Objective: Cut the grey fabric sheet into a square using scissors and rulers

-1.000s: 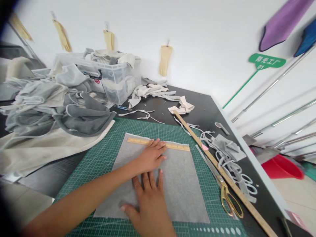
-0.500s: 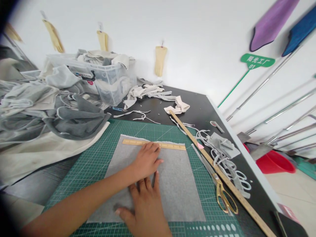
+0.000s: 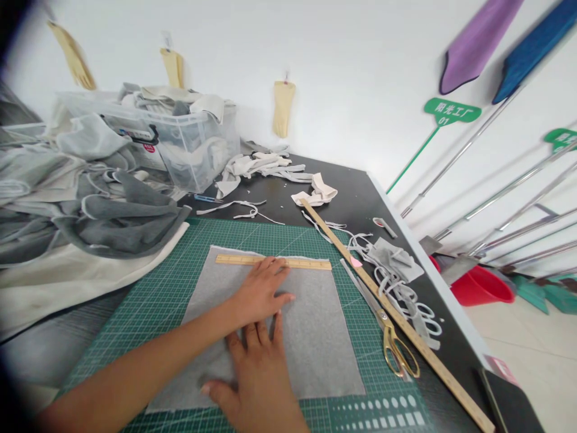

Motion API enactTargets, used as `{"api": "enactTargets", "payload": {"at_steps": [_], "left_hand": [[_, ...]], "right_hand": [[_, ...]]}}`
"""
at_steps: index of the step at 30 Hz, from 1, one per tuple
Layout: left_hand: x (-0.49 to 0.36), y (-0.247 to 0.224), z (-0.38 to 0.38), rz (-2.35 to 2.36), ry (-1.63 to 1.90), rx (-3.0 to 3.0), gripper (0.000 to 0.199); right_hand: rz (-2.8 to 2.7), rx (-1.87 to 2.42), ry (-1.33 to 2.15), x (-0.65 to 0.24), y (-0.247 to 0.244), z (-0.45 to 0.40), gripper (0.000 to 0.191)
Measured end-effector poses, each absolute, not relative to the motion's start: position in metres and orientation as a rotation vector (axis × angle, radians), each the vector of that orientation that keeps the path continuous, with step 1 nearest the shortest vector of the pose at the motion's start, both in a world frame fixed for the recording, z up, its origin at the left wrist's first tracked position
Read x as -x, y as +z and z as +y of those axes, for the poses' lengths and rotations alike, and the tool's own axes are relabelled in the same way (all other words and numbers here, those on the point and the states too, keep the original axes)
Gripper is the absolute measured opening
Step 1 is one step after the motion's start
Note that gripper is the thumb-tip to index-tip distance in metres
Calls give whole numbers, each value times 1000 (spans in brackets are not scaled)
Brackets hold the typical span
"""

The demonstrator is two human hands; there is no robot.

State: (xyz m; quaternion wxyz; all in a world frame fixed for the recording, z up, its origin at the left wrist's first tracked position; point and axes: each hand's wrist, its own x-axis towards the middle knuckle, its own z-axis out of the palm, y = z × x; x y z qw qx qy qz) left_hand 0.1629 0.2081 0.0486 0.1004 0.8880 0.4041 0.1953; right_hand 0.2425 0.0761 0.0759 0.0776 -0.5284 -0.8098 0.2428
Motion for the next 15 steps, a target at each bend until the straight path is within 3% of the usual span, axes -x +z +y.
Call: {"api": "enactTargets", "payload": {"at_steps": [5, 15], "left_hand": [[-166, 43, 204, 1443, 518, -2554, 67], [-163, 46, 205, 1363, 490, -2589, 66]], "right_hand": [[-2431, 1568, 747, -242, 79, 77, 85], [-2449, 1584, 746, -243, 78, 77, 81]]}}
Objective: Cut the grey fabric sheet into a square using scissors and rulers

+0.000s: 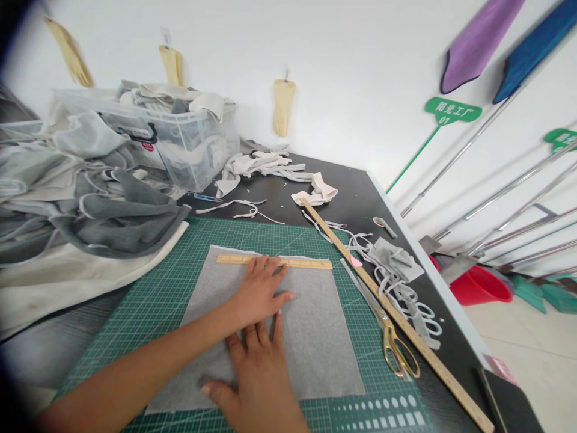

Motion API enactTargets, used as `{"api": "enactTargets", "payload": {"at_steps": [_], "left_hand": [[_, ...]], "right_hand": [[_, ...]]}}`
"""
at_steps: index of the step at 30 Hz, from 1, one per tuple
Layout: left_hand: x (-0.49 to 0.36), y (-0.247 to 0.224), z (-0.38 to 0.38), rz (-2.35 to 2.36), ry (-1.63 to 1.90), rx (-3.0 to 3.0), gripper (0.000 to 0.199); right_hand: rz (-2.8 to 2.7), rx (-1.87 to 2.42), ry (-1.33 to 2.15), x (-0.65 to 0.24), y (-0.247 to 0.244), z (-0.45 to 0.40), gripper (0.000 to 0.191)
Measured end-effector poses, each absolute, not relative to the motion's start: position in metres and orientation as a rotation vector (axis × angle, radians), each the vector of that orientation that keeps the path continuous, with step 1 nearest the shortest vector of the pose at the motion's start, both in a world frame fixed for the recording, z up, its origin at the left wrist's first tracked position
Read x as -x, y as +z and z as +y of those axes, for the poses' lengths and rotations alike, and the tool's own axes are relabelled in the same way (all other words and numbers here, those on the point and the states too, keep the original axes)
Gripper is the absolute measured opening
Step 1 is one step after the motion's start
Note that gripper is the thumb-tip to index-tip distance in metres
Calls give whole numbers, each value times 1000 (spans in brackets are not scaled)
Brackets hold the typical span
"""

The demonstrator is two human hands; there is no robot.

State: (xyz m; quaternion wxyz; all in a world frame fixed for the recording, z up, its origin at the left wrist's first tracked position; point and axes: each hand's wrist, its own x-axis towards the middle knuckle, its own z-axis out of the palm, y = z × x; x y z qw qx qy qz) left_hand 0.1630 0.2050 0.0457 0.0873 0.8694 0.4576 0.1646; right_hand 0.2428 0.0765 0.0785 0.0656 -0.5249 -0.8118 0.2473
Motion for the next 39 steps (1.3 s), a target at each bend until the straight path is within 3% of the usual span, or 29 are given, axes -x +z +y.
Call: {"api": "enactTargets", "payload": {"at_steps": [12, 18, 39], "left_hand": [[-163, 49, 207, 1214, 468, -2576, 63], [-164, 49, 204, 1234, 413, -2523, 66], [-164, 46, 205, 1214, 418, -2516, 70]], "right_hand": [[-2497, 1581, 738, -243, 74, 78, 78], [-2494, 1569, 785, -245, 72, 81, 86], [-2493, 1592, 712, -243, 70, 78, 78]]}}
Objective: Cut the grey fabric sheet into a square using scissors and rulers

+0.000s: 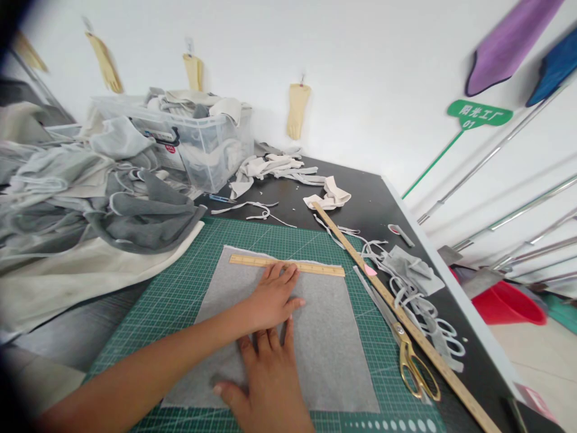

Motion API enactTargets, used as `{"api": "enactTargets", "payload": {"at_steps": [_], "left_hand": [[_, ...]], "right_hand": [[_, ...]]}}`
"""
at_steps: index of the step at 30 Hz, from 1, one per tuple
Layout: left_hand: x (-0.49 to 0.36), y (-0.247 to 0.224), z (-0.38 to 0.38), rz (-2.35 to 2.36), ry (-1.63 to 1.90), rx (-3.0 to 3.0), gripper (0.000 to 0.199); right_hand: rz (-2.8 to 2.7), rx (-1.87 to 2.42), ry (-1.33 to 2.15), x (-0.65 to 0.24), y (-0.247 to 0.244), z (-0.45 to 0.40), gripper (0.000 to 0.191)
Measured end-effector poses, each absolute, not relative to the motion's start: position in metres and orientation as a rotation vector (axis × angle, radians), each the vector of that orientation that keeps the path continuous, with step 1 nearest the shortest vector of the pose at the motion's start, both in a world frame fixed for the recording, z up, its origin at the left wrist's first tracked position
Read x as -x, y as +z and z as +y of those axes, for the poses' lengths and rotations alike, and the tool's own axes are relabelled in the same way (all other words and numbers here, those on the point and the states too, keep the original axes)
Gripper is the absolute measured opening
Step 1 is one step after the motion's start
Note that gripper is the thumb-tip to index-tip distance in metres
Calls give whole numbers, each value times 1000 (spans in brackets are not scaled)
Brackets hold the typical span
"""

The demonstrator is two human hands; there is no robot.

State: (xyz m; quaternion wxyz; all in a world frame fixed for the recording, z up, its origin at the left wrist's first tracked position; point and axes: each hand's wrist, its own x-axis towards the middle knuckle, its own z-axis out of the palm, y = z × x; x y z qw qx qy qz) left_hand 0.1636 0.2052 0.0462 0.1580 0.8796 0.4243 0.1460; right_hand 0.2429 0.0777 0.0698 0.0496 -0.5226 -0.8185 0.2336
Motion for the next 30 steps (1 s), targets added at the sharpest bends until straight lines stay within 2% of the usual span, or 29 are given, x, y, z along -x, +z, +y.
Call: {"api": "enactTargets", "payload": {"at_steps": [8, 15, 17, 22, 30], "left_hand": [[-163, 44, 206, 1229, 412, -2552, 71], [-163, 41, 206, 1233, 441, -2581, 72], [-164, 43, 207, 1241, 483, -2600, 66], [-158, 54, 221, 1354, 543, -2639, 31], [-138, 55, 252, 1510, 472, -2646, 19]], "right_hand": [[-2520, 1583, 650, -247, 55, 79, 84], [-2507, 1566, 628, -245, 57, 77, 81], [-2506, 1566, 624, -244, 60, 76, 80], [-2534, 1582, 611, -244, 63, 75, 81], [-2507, 1604, 643, -243, 63, 73, 84]]}}
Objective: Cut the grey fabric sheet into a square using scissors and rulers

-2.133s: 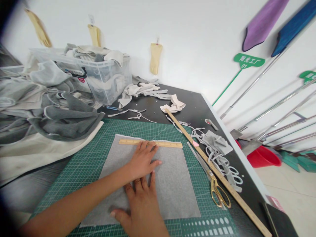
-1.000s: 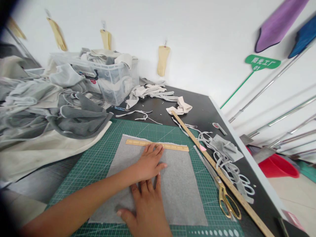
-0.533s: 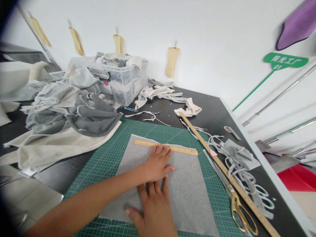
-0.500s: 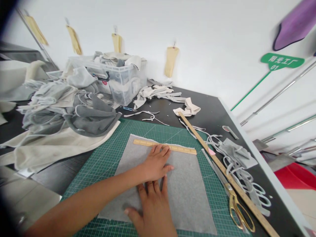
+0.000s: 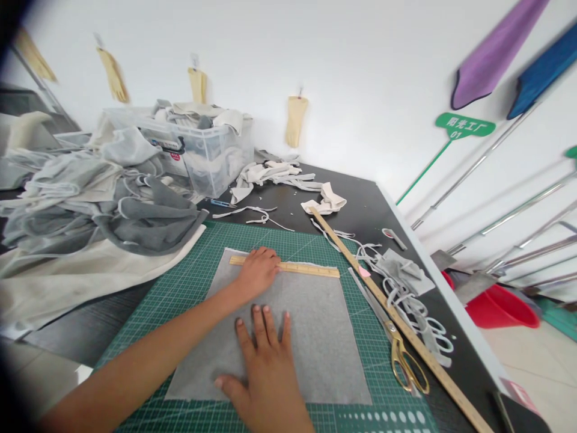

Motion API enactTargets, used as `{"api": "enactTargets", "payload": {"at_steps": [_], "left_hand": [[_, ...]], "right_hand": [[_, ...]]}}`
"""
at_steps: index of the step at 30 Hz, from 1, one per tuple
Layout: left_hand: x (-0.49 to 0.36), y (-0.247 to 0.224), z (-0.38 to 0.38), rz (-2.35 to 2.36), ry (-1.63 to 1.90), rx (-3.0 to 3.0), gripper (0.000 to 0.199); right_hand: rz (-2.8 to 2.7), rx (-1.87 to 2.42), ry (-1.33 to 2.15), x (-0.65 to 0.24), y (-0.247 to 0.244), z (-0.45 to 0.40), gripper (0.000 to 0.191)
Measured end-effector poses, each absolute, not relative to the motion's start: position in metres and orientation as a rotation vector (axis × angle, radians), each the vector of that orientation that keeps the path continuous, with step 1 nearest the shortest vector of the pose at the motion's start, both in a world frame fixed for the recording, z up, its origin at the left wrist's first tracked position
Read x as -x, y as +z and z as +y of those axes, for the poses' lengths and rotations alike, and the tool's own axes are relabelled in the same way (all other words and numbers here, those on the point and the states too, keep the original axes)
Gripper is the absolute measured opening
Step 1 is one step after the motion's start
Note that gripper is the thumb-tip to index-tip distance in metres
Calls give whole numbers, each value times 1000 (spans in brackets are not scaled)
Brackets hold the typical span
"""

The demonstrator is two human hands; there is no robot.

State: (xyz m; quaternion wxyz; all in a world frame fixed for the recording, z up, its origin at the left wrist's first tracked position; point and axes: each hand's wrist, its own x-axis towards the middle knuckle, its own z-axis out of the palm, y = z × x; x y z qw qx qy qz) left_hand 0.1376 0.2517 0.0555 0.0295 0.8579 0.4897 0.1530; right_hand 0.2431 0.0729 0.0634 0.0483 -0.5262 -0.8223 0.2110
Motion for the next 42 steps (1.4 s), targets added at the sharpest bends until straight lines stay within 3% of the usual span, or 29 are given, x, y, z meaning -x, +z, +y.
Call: {"api": "enactTargets", "payload": {"at_steps": [11, 22, 27, 31, 36, 42], "left_hand": [[-139, 63, 238, 1330, 567, -2798, 14], [-122, 77, 238, 1215, 276, -2640, 12], [-137, 66, 230, 1251, 516, -2564, 30], [-151, 54, 221, 1194, 568, -2620, 24], [-157, 51, 214, 1266, 535, -2642, 24], [-159, 48, 211, 1264, 569, -2654, 25]], "right_hand": [[-2442, 1587, 651, -243, 69, 70, 87], [-2427, 1561, 594, -243, 69, 68, 89], [-2459, 1503, 494, -247, 67, 65, 88], [-2459, 1453, 376, -247, 73, 57, 81], [-2453, 1361, 254, -253, 112, 52, 50], [-2300, 1527, 294, -321, 202, 106, 42]]}}
